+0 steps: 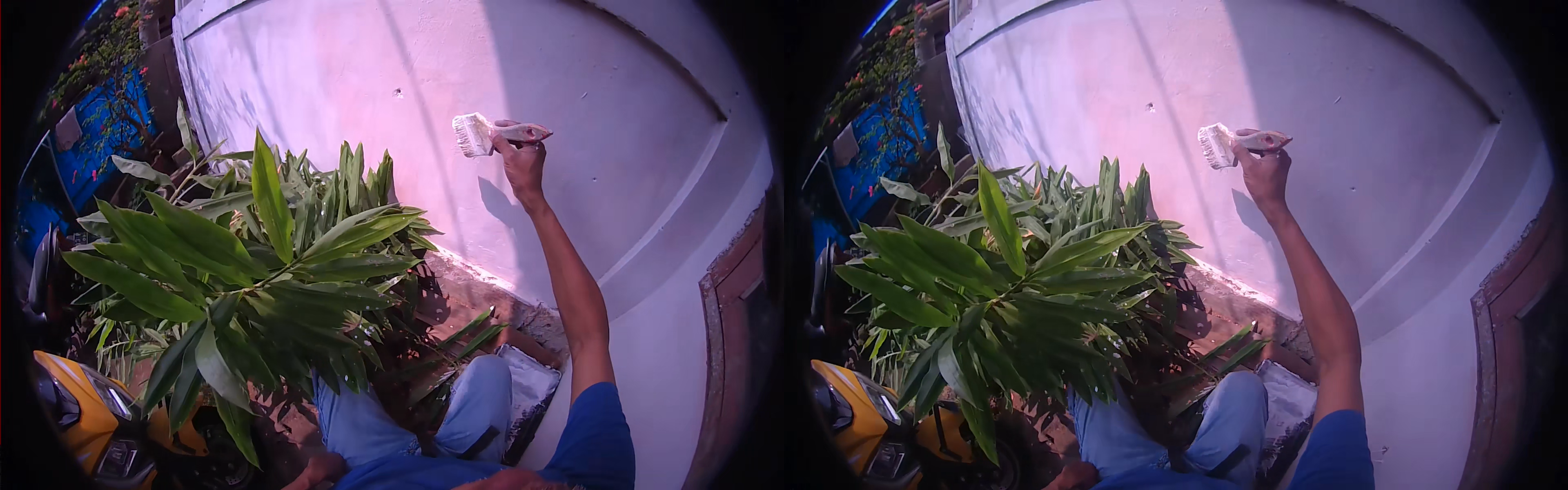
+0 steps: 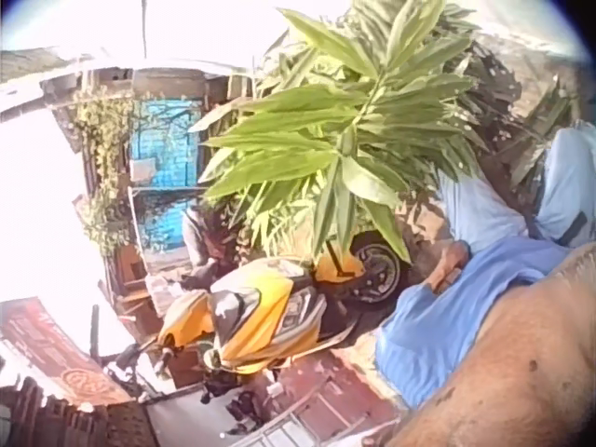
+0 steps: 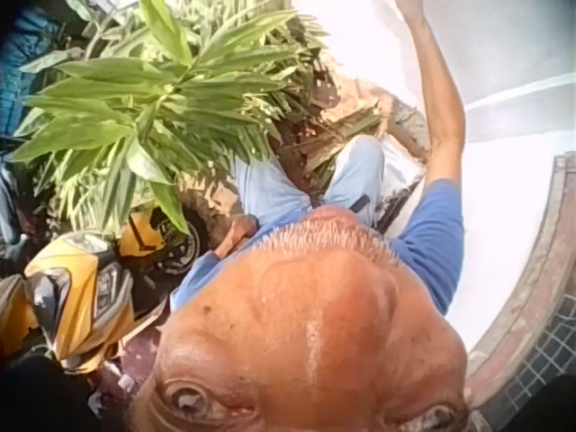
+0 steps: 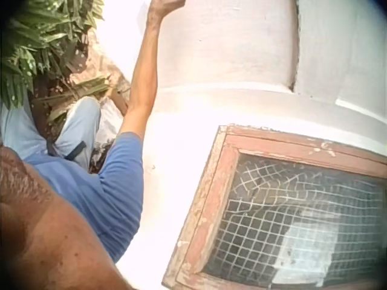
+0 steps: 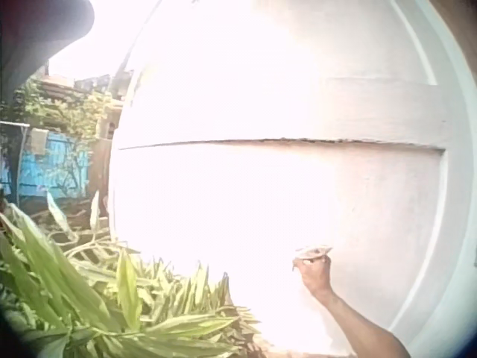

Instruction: The person applies a white substance to a wall with a brush, dipping the brush into a tray and spreading the material over the surface while squatting near plants.

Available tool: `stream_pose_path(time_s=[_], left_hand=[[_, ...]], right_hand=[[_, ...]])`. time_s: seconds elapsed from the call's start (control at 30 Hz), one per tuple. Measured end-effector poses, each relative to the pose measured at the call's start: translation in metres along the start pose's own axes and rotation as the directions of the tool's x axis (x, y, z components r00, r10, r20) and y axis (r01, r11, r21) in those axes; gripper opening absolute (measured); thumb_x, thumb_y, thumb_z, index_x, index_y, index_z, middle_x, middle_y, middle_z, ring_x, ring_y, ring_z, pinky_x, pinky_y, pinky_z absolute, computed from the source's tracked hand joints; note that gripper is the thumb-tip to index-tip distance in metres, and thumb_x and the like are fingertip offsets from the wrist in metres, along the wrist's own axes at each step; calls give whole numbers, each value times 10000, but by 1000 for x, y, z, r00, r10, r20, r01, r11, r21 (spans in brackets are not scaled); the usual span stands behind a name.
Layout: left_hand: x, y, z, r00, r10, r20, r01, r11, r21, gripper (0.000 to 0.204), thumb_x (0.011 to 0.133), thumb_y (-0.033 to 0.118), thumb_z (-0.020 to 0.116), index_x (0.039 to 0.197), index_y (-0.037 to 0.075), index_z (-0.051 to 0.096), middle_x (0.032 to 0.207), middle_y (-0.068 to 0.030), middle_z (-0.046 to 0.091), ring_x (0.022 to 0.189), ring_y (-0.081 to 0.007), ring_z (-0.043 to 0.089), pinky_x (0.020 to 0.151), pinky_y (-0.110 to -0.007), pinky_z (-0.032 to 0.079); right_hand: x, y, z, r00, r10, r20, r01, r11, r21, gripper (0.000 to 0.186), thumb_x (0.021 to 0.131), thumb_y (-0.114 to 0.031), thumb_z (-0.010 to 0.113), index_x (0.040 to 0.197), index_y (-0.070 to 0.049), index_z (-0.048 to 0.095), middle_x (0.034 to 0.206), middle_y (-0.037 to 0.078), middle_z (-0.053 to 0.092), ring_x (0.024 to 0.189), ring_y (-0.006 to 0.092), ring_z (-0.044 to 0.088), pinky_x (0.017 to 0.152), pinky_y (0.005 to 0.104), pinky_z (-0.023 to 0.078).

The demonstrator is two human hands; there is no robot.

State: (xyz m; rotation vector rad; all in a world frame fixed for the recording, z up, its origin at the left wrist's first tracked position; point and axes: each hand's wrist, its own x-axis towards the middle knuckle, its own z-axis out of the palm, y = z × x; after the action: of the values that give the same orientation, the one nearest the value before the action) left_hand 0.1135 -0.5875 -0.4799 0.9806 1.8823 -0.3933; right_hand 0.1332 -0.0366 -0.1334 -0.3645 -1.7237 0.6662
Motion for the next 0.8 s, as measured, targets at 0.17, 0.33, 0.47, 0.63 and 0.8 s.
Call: stream_pose_path(time_s=[0.17, 0.33, 0.47, 0.63, 0.8], left_hand=[[1, -16, 3, 999, 31, -28, -31, 999, -17, 283, 688, 319, 622, 855, 98, 680, 918, -105, 659, 855, -304, 636, 701, -399, 512], [2, -24, 6, 998, 47, -44, -47, 999, -19, 281, 686, 318, 624, 851, 98, 681, 913, -106, 659, 850, -304, 637, 698, -398, 513], [2, -29, 10, 997, 45, -56, -47, 998, -30, 280, 684, 318, 625, 848, 98, 681, 909, -107, 659, 846, -304, 637, 695, -397, 513], [-1, -39, 15, 998, 25, -53, -28, 998, -57, 278, 682, 318, 627, 844, 99, 681, 904, -108, 660, 841, -303, 638, 691, -396, 514], [1, -39, 15, 998, 30, -58, -34, 997, -74, 276, 680, 318, 629, 841, 99, 682, 899, -109, 660, 836, -303, 639, 687, -395, 515]], right_hand=[[87, -61, 37, 822, -554, 135, 543, 690, -478, 199, 762, -119, 633, 952, -60, 627, 867, 79, 645, 771, 222, 631, 672, 325, 517], [139, -83, 59, 665, -652, 364, 682, 331, -652, 174, 792, -82, 520, 939, -73, 612, 845, 92, 619, 811, 238, 601, 663, 351, 514], [141, -62, 75, 662, -565, 493, 688, 196, -699, 140, 772, -45, 454, 860, -65, 562, 831, 92, 590, 827, 247, 587, 685, 358, 509], [90, -29, 107, 679, -346, 647, 734, 320, -600, 155, 782, -42, 444, 865, -69, 573, 828, 111, 591, 821, 260, 595, 681, 382, 504], [172, -76, 89, 846, -304, 437, 532, 463, -709, 151, 801, -201, 550, 910, -112, 605, 856, 108, 626, 796, 312, 600, 693, 407, 488]])
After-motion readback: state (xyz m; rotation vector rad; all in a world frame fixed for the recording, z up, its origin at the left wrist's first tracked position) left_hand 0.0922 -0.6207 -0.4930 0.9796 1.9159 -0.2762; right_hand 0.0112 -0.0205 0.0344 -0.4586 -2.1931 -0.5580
